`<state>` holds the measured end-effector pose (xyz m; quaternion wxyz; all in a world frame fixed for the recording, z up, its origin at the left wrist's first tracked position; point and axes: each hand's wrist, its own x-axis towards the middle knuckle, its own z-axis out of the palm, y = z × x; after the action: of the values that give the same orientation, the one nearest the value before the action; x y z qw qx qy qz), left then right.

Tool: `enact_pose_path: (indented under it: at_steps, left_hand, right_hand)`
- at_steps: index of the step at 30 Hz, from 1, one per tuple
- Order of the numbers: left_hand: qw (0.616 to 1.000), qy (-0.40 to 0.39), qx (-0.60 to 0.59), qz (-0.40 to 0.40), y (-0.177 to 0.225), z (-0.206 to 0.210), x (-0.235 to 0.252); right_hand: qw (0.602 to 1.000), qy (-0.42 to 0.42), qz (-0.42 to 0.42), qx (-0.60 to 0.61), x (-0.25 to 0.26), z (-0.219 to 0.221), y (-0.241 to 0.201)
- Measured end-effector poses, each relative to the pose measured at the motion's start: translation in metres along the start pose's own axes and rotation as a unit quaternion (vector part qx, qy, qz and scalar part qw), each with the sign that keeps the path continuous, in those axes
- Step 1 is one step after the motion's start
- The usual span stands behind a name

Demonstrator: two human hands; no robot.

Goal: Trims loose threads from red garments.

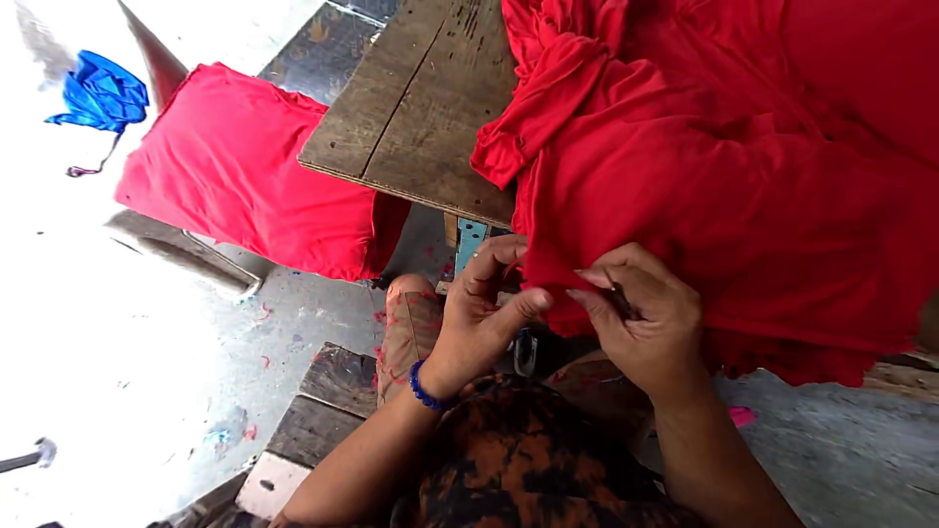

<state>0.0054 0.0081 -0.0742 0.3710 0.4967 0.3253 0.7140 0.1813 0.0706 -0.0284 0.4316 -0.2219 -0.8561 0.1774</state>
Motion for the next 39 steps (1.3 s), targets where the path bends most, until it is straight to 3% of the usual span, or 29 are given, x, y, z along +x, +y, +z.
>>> enact_pose_path:
  at_steps: [8, 11, 14, 17, 20, 22, 23, 25, 28, 33, 39]
  left_hand:
    - [0.993, 0.032, -0.103, -0.040, 0.003, 0.025, 0.026]
    - [1.000, 0.023, -0.016, 0.013, 0.004, 0.016, 0.025]
    - [0.981, 0.033, 0.163, 0.097, 0.005, 0.005, 0.022]
    - [0.971, 0.068, 0.214, 0.087, 0.009, 0.013, 0.016]
    - [0.991, 0.090, 0.030, -0.095, 0.020, 0.031, 0.009]
    - [0.958, 0.119, -0.162, -0.203, 0.028, 0.037, 0.009]
    - [0.936, 0.127, -0.245, -0.220, 0.030, 0.037, 0.009]
    - [0.908, 0.112, -0.352, -0.199, 0.031, 0.035, 0.006]
    - [0.917, 0.084, -0.369, -0.127, 0.026, 0.034, 0.003]
    - [0.980, 0.085, -0.169, -0.067, 0.019, 0.040, 0.004]
    - [0.993, 0.088, -0.082, -0.009, 0.008, 0.042, 0.002]
  right_hand:
    - [0.991, 0.054, 0.032, 0.120, 0.002, 0.000, 0.004]
    - [0.978, 0.067, 0.050, 0.189, 0.002, -0.005, 0.008]
    - [0.958, 0.120, 0.069, 0.253, -0.002, -0.009, 0.010]
    - [0.960, 0.135, 0.045, 0.243, -0.005, -0.007, 0.010]
    - [0.973, 0.111, 0.023, 0.200, -0.012, -0.004, 0.008]
    - [0.981, 0.094, 0.012, 0.170, -0.019, -0.003, 0.008]
    - [0.984, 0.087, 0.008, 0.157, -0.022, -0.002, 0.008]
    - [0.987, 0.078, 0.006, 0.144, -0.027, 0.000, 0.010]
    - [0.988, 0.075, 0.015, 0.137, -0.031, 0.002, 0.012]
    - [0.984, 0.087, 0.067, 0.137, -0.032, -0.002, 0.011]
    - [0.974, 0.013, 0.145, 0.171, -0.036, -0.025, -0.004]
